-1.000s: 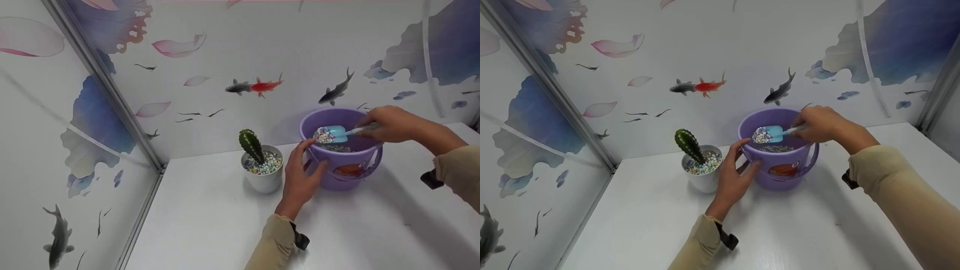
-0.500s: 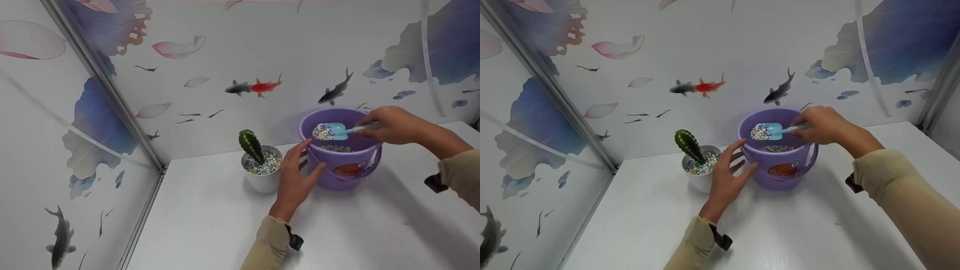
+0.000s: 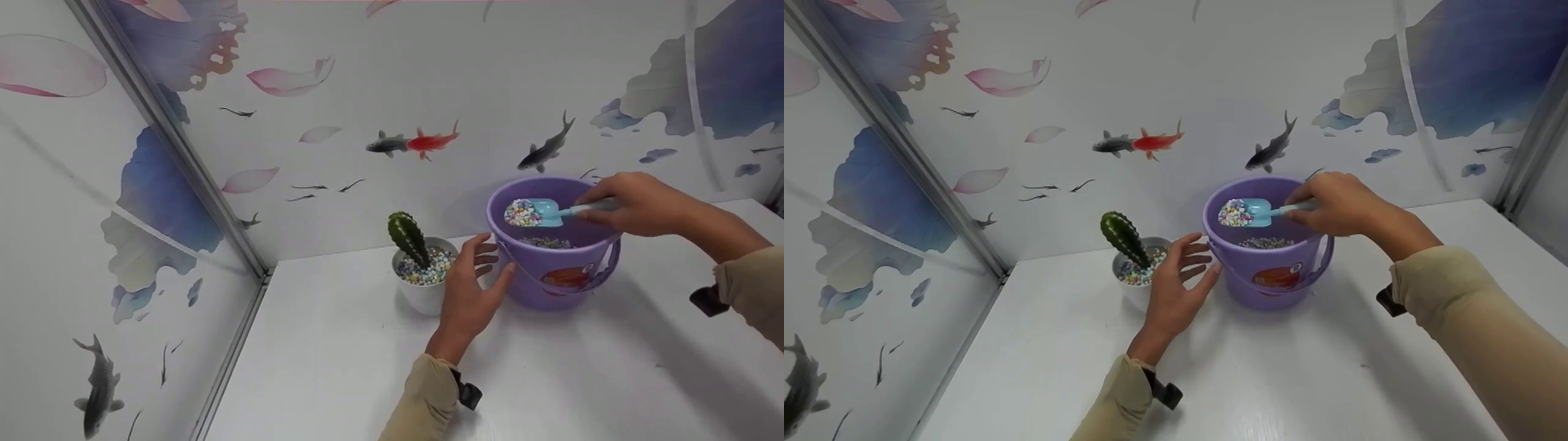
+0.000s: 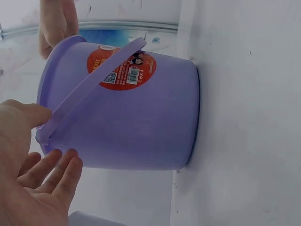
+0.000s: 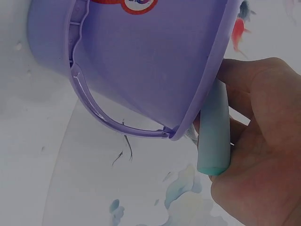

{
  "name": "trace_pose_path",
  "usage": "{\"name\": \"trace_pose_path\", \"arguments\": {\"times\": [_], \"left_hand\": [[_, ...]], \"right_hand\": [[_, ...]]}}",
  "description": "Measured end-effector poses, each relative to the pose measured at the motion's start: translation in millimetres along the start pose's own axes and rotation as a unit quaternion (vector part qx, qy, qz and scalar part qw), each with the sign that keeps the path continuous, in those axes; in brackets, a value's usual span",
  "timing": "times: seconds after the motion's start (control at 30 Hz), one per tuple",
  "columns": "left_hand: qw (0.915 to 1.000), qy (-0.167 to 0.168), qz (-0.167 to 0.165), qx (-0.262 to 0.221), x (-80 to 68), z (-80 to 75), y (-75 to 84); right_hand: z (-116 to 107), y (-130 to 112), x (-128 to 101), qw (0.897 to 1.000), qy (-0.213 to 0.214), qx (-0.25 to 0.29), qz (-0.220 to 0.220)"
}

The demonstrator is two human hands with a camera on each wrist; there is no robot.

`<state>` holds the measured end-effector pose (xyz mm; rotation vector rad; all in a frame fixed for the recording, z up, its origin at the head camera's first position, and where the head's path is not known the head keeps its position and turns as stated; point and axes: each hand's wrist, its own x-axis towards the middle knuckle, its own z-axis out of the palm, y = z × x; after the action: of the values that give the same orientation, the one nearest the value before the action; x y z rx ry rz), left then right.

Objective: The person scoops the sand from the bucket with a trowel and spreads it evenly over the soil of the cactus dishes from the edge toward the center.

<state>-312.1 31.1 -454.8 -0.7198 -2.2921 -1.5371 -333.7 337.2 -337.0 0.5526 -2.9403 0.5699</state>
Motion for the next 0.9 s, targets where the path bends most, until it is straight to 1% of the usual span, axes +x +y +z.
{"name": "trace_pose_path", "arguments": {"times": [0.1, 0.2, 0.43, 0.6, 0.73, 0.9], "left_hand": [[1.0, -0.006, -0.001, -0.004, -2.8, -6.6, -1.7], [0.9999, -0.016, 0.006, 0.002, -7.6, -13.5, -3.3], [0.998, -0.053, 0.005, 0.035, -20.8, -28.5, -8.9], [0.9965, -0.066, 0.018, 0.048, -28.5, -38.9, -14.8], [0.9961, -0.061, 0.033, 0.054, -34.8, -49.2, -17.0], [0.9955, -0.033, 0.056, 0.069, -39.7, -67.6, -20.2]], "right_hand": [[0, -4, 0, 1.0, 0.006, 0.003, -0.009], [-1, -9, 1, 1.0, 0.012, 0.004, -0.019], [-2, -17, 2, 0.999, 0.02, 0.003, -0.038], [-1, -22, 4, 0.999, 0.023, 0.002, -0.043], [0, -28, 7, 0.999, 0.022, 0.008, -0.047], [3, -34, 12, 0.997, 0.03, 0.01, -0.064]]}}
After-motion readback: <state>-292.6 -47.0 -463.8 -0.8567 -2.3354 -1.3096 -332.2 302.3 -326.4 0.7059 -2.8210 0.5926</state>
